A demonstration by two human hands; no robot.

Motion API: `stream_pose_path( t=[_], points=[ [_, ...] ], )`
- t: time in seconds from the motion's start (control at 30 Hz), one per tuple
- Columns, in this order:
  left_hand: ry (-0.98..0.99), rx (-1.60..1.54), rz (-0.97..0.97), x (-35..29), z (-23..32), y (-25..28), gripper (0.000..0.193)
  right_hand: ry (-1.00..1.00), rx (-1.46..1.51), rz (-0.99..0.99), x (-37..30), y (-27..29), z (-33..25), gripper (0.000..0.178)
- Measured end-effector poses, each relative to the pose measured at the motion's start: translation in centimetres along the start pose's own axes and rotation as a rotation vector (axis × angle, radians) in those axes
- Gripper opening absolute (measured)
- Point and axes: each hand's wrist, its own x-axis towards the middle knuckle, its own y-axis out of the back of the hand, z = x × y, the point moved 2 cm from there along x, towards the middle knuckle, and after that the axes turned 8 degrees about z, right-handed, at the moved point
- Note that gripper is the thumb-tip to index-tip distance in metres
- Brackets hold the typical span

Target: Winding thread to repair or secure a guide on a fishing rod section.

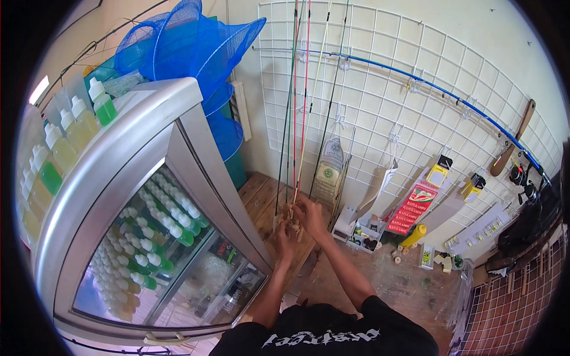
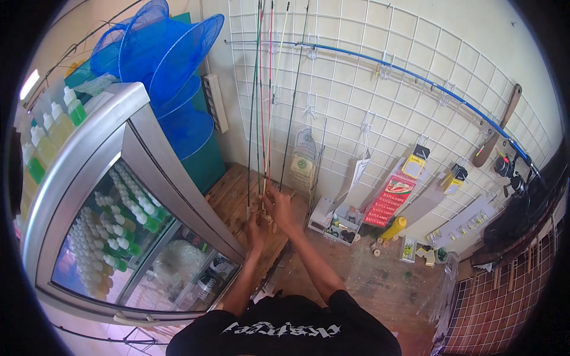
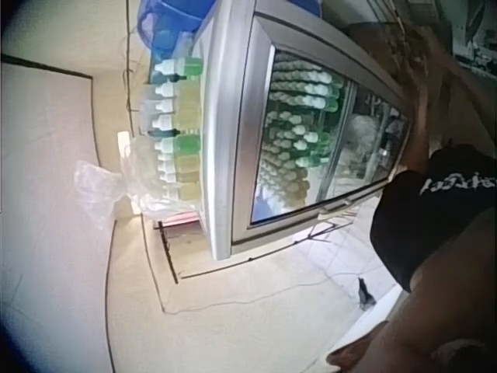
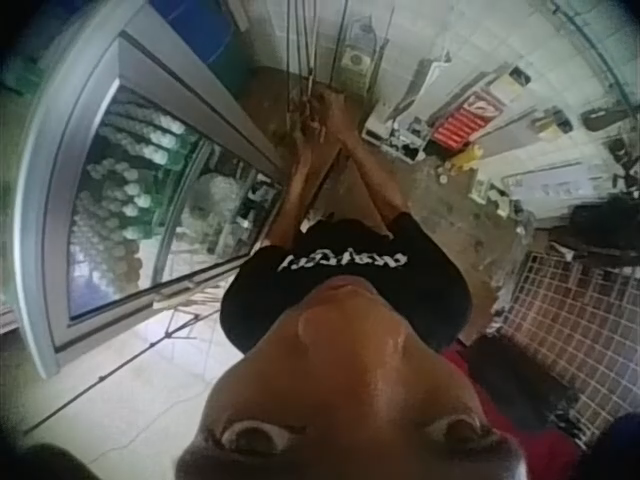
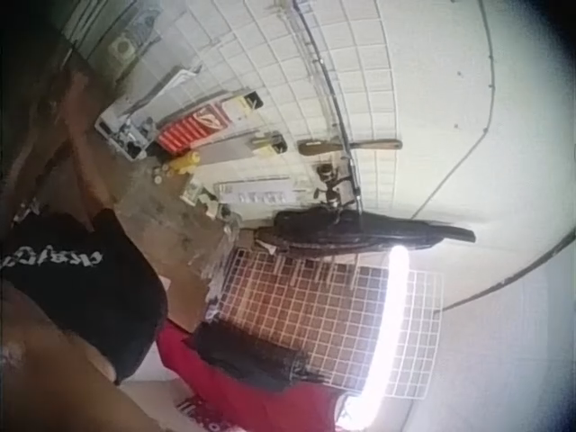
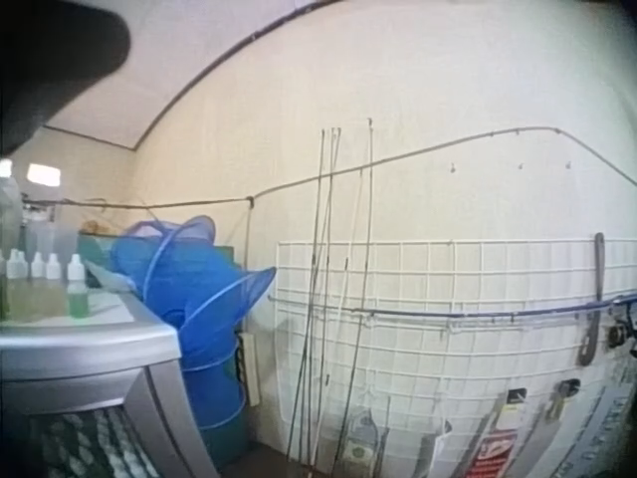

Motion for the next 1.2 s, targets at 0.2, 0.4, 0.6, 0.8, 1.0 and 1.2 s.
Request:
stream_pose_path(
  t=[0.2, 0.4, 0.6, 0.8, 1.0, 1.2],
  points=[
    [0.038, 0.049, -0.087, 0.2, 0.4, -0.3, 0.03, 0.082, -0.048, 0.003, -0.2, 0.0, 0.7, 0.015],
    [-0.047, 0.062, -0.071, 0.1, 0.4, -0.2, 0.029, 0.103, -0.024, 0.064, -0.9, 0.3, -0.5, 0.016],
    [-0.081, 0.089, -0.12, -0.2, 1.3, -0.1, 0.026, -0.036, 0.004, 0.004, -1.8, 1.4, -1.6, 0.017],
    [-0.019, -0.053, -0.165, -0.2, 1.2, 0.4, 0.03, 0.049, -0.056, -0.004, -1.8, 0.6, -0.7, 0.019],
    [-0.039, -0.032, -0.124, 0.4, 3.8, 1.1, 0.042, -0.03, 0.04, -0.027, -0.8, 0.5, -1.4, 0.019],
    [0.017, 0.055, -0.15, 1.5, 3.0, 0.3, 0.035, 0.013, -0.058, -0.073, 0.6, -0.4, 0.2, 0.02]
  ],
)
